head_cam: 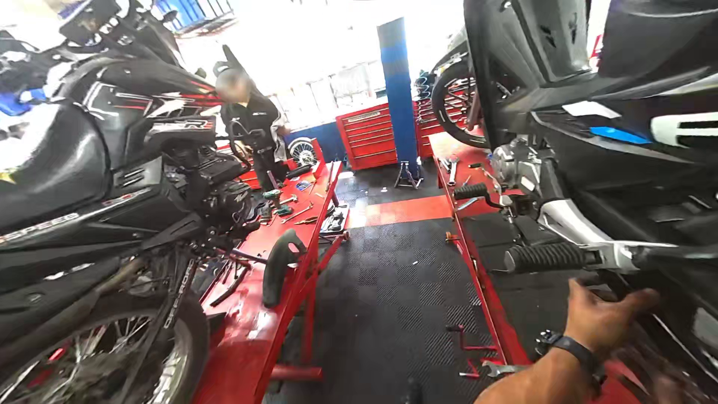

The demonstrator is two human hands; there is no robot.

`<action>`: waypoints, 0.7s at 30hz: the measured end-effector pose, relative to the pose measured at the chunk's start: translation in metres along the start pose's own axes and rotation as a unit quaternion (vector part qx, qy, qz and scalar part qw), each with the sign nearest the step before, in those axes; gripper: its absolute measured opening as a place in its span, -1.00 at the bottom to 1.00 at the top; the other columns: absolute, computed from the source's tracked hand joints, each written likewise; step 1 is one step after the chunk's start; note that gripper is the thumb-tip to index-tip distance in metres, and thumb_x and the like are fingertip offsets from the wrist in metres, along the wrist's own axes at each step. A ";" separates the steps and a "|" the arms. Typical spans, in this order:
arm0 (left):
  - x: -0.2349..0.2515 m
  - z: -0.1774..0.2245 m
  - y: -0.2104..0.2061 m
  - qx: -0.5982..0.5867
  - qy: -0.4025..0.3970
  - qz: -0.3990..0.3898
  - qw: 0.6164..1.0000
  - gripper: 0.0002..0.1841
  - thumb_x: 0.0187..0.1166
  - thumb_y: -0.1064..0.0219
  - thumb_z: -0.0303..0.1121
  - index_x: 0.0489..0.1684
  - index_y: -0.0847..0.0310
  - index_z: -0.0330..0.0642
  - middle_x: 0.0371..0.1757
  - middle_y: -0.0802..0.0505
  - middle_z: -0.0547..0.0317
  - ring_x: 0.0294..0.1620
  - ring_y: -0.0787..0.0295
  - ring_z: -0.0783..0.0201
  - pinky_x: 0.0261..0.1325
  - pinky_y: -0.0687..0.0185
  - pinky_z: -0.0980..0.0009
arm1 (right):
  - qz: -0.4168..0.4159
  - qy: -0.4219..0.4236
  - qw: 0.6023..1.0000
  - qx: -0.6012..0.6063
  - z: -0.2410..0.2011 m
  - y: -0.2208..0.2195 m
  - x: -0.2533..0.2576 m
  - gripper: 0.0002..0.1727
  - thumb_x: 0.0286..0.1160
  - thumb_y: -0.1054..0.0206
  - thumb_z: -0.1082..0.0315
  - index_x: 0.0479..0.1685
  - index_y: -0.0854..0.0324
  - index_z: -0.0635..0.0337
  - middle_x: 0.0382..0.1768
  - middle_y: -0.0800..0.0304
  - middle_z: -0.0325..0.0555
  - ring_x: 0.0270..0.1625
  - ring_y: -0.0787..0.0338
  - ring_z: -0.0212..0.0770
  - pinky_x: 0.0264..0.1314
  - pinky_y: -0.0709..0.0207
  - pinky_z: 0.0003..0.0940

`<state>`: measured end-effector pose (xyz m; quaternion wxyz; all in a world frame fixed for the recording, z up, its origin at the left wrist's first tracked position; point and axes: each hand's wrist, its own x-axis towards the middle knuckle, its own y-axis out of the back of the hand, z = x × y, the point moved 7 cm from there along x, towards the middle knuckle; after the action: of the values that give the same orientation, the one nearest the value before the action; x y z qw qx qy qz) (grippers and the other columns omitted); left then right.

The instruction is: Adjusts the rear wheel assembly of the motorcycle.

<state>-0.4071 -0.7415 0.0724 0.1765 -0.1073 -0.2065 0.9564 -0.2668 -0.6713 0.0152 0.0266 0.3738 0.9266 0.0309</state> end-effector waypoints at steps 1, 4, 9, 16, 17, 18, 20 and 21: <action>0.000 -0.002 0.000 -0.003 0.009 0.003 1.000 -0.29 0.55 -0.51 -0.31 0.61 -0.23 -0.42 0.13 -0.81 -0.32 0.06 -0.84 0.02 0.26 -0.74 0.06 | -0.009 0.020 1.000 -0.001 0.007 0.001 0.001 -0.54 0.87 0.07 0.27 0.34 -0.52 0.52 0.22 -0.78 0.06 0.17 -0.83 -0.27 0.32 -0.71 -0.30; -0.002 0.003 0.002 0.013 0.016 0.006 1.000 -0.31 0.58 -0.49 -0.30 0.62 -0.23 -0.38 0.10 -0.82 -0.24 0.01 -0.83 0.08 0.21 -0.75 0.11 | -0.066 0.077 0.994 -0.039 0.035 0.010 -0.004 -0.54 0.85 -0.01 0.29 0.39 -0.45 0.57 0.22 -0.76 0.13 0.15 -0.83 -0.24 0.23 -0.75 -0.26; -0.003 0.002 0.006 0.066 -0.065 -0.009 0.996 -0.51 0.57 -0.48 -0.28 0.40 -0.54 -0.32 0.07 -0.87 -0.02 0.03 -0.85 0.24 0.20 -0.81 0.20 | -0.073 0.064 0.976 -0.194 0.017 0.033 -0.058 -0.61 0.81 -0.03 0.29 0.27 -0.63 0.40 0.06 -0.85 0.03 0.08 -0.84 -0.18 0.22 -0.74 -0.14; 0.004 -0.021 0.003 0.083 0.020 -0.005 0.996 -0.39 0.65 -0.35 0.05 0.43 -0.51 -0.31 0.01 -0.83 -0.04 -0.08 -0.79 0.19 0.04 -0.76 0.18 | 0.004 0.051 0.912 -0.407 -0.001 0.070 -0.090 -0.44 0.81 -0.01 -0.06 -0.26 -0.80 0.14 -0.44 -0.88 -0.17 -0.36 -0.87 -0.14 -0.17 -0.75 0.06; 0.004 -0.021 0.003 0.082 0.029 -0.001 0.996 -0.37 0.64 -0.36 0.07 0.43 -0.50 -0.31 0.01 -0.82 -0.06 -0.08 -0.79 0.18 0.02 -0.76 0.17 | 0.006 0.049 0.911 -0.409 -0.001 0.072 -0.091 -0.43 0.82 0.01 -0.07 -0.28 -0.79 0.12 -0.47 -0.86 -0.19 -0.40 -0.85 -0.16 -0.22 -0.74 0.04; 0.003 -0.020 0.003 0.075 0.033 0.000 0.997 -0.35 0.62 -0.38 0.07 0.45 -0.49 -0.32 0.06 -0.82 -0.08 -0.04 -0.80 0.16 0.06 -0.77 0.15 | 0.003 0.045 0.911 -0.409 -0.001 0.073 -0.090 -0.43 0.82 0.03 -0.07 -0.25 -0.79 0.11 -0.47 -0.85 -0.20 -0.39 -0.85 -0.17 -0.20 -0.74 0.04; -0.001 -0.014 0.002 0.054 0.026 0.008 0.998 -0.35 0.61 -0.42 -0.02 0.48 -0.44 -0.36 0.13 -0.81 -0.12 0.05 -0.80 0.13 0.14 -0.77 0.13 | -0.012 0.041 0.917 -0.397 0.003 0.070 -0.083 -0.49 0.82 0.00 -0.01 -0.15 -0.80 0.12 -0.38 -0.89 -0.18 -0.28 -0.88 -0.15 -0.06 -0.75 0.08; -0.004 -0.012 0.001 0.039 0.022 0.009 0.999 -0.34 0.61 -0.44 -0.08 0.53 -0.38 -0.37 0.18 -0.80 -0.15 0.11 -0.82 0.11 0.20 -0.78 0.12 | -0.022 0.044 0.922 -0.384 0.005 0.066 -0.077 -0.54 0.80 -0.04 0.06 -0.06 -0.80 0.16 -0.28 -0.91 -0.12 -0.15 -0.89 -0.09 0.07 -0.72 0.13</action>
<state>-0.4007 -0.7394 0.0619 0.1761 -0.1236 -0.1639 0.9627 -0.1658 -0.6770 0.0171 0.1285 0.3127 0.8518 0.4002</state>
